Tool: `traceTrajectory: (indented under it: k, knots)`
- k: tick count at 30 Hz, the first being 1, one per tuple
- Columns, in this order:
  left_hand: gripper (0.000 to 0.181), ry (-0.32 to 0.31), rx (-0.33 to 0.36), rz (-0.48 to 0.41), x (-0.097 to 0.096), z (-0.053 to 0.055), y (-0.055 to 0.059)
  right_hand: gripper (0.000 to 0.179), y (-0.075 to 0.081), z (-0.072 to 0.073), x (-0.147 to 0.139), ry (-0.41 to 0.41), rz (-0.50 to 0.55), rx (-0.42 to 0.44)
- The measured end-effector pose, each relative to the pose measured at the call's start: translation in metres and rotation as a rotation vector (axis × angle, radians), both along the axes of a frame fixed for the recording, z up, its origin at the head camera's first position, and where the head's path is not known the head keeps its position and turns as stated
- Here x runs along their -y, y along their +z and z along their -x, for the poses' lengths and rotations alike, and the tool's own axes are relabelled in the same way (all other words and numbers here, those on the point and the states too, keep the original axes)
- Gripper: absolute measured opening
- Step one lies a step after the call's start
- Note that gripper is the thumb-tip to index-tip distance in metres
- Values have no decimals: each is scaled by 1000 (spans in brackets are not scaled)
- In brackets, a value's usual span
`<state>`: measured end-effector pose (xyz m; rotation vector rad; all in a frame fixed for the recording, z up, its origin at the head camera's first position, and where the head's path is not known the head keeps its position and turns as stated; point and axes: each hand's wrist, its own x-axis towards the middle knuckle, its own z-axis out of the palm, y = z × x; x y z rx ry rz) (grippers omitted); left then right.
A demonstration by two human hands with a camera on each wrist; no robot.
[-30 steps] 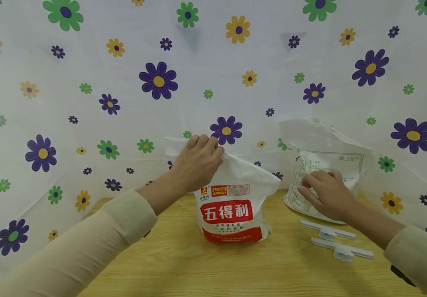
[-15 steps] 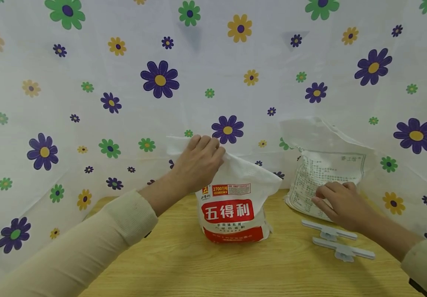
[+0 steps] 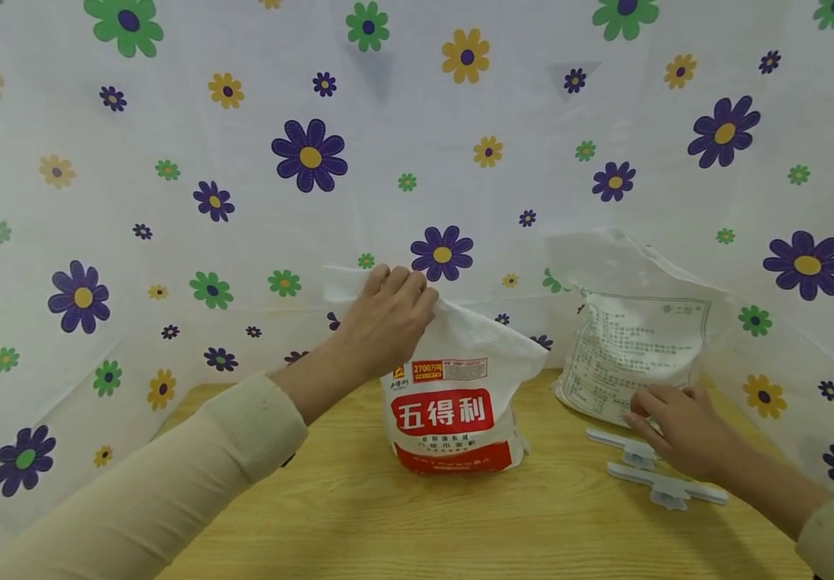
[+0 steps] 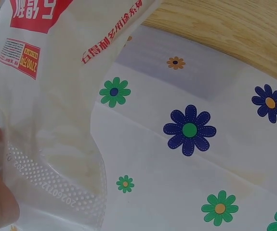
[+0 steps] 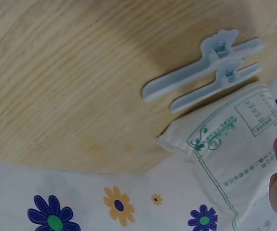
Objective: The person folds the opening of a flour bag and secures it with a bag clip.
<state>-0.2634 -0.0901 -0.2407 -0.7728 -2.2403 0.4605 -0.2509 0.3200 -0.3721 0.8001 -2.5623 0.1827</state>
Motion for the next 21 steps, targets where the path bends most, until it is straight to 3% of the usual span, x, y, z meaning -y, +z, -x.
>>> traceTrajectory:
  k: [10,17,21]
  knots:
    - [27,5,7,-9,1,-1,-1,11,-21,-5,-9,-14,5,37]
    - [26,9,-3,-5,2,-2,-2,10,-32,-9,-11,-57,-5,131]
    - [26,12,-13,3,1,-1,-2,8,-46,-12,-16,-32,-44,91]
